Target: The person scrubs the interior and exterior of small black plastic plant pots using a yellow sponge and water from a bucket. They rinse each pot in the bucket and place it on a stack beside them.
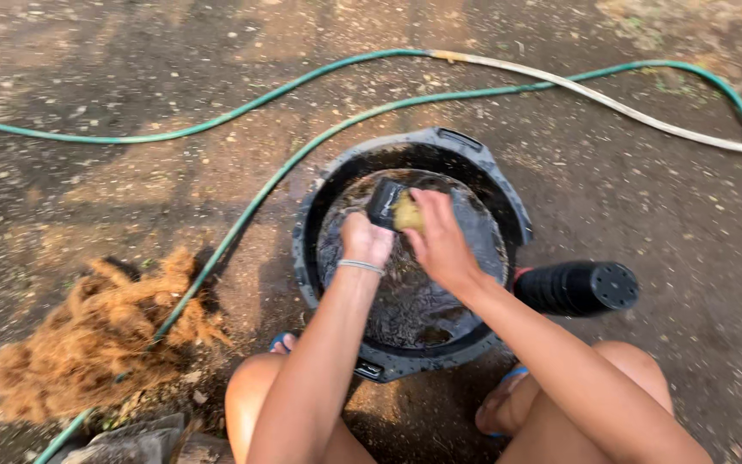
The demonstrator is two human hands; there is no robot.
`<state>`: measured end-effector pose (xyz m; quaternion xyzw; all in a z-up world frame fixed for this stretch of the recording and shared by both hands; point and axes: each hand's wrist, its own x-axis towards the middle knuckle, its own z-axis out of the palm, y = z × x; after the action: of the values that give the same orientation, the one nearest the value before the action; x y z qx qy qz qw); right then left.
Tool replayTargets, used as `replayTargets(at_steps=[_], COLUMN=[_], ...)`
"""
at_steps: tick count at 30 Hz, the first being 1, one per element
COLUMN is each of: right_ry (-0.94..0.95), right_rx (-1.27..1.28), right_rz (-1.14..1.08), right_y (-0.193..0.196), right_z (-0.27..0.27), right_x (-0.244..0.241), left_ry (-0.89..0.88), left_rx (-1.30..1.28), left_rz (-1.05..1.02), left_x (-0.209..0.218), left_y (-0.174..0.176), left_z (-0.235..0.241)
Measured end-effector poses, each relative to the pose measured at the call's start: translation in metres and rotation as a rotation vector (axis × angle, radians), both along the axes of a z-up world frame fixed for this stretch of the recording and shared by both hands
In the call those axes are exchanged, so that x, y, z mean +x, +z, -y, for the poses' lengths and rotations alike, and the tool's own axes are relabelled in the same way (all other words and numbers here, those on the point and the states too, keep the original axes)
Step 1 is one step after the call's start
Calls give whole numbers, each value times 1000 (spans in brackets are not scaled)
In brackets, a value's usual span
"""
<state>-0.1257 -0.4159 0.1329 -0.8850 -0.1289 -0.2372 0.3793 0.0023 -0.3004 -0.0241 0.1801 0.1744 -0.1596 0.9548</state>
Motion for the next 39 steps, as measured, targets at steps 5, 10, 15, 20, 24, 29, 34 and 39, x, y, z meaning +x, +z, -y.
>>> replayTargets(at_steps=[5, 10, 15, 20, 24, 29, 34, 39], right_ry=[-147, -149, -182, -237, -301, -174, -73, -177], right_rx=[98, -203, -99, 87, 148, 148, 146, 234], right_rz=[-31, 167, 106, 64, -18, 3, 22, -81], right_y=[-3, 11, 17, 4, 3, 10, 11, 3], right_z=[-7, -17, -19, -15, -9, -25, -36, -7], right_x=[4, -6, -18, -11, -4, -22, -32, -12], left_ry=[-15, -108, -25, -67, 29, 188, 8, -291], left_rx=[-145, -84, -141, -119, 37, 157, 81, 89], left_rz=[-8, -73, -43, -128, -141, -250, -115, -18], left_x=[-9, -28, -36, -31, -36, -33, -32, -41], left_y=[25, 39, 40, 34, 25, 20, 27, 47], left_z=[3, 8, 10, 5, 8, -2, -10, -15])
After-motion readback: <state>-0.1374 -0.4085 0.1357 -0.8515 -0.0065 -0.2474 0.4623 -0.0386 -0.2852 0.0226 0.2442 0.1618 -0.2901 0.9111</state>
